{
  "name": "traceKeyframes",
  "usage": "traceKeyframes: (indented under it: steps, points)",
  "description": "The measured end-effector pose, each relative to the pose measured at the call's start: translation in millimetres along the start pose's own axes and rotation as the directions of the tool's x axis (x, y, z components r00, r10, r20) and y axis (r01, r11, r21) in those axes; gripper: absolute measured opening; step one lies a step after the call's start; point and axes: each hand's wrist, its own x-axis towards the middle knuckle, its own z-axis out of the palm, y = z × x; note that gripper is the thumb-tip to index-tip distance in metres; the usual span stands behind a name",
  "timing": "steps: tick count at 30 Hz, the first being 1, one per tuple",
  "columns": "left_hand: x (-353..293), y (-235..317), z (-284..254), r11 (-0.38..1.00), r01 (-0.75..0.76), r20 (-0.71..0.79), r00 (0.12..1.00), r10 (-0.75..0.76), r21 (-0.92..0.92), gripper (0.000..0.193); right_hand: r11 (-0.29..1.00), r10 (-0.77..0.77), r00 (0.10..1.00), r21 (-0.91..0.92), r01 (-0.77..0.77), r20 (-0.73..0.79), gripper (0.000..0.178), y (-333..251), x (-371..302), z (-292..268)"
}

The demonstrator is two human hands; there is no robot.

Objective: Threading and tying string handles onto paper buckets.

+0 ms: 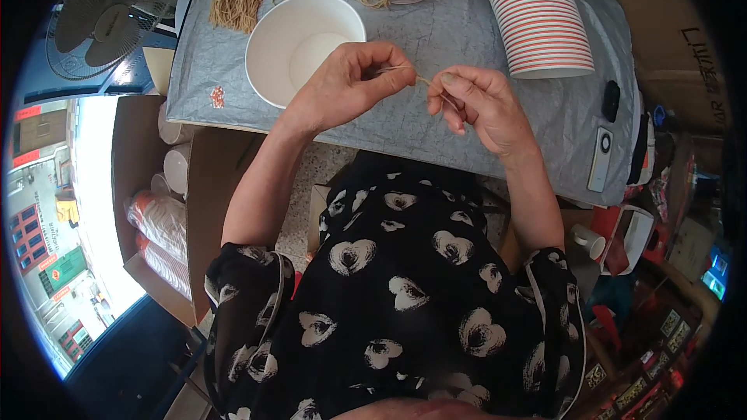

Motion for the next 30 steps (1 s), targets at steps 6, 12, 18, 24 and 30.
traceKeyframes:
  steps: [6,12,18,24,30]
  points:
    - [-1.0,4.2,-2.7,0.997,0.079,0.057,0.995,-0.079,0.011,0.016,1.000,0.013,1.000,0.022,-0.012,-0.016,0.032,-2.8,0.1,5.4]
    - [-1.4,2.4,-0.5,1.000,0.009,-0.009,1.000,-0.009,0.008,0.021,0.997,-0.064,0.997,-0.051,0.062,-0.042,0.019,0.7,-0.5,3.5]
    - [-5.9,15.6,3.2,1.000,-0.021,0.001,1.000,0.021,0.019,0.029,0.878,-0.344,0.931,-0.394,0.272,-0.124,0.009,2.1,-2.6,14.1]
    - [-4.1,13.9,1.0,0.996,-0.038,-0.001,0.999,0.038,0.079,0.026,0.777,-0.447,0.892,-0.524,0.350,-0.066,0.006,-8.1,-7.0,19.8]
    - [-7.5,6.9,1.8,0.993,-0.112,-0.029,0.993,0.113,0.022,0.021,0.744,-0.466,0.874,-0.594,0.306,-0.134,0.006,-11.0,-5.2,27.9]
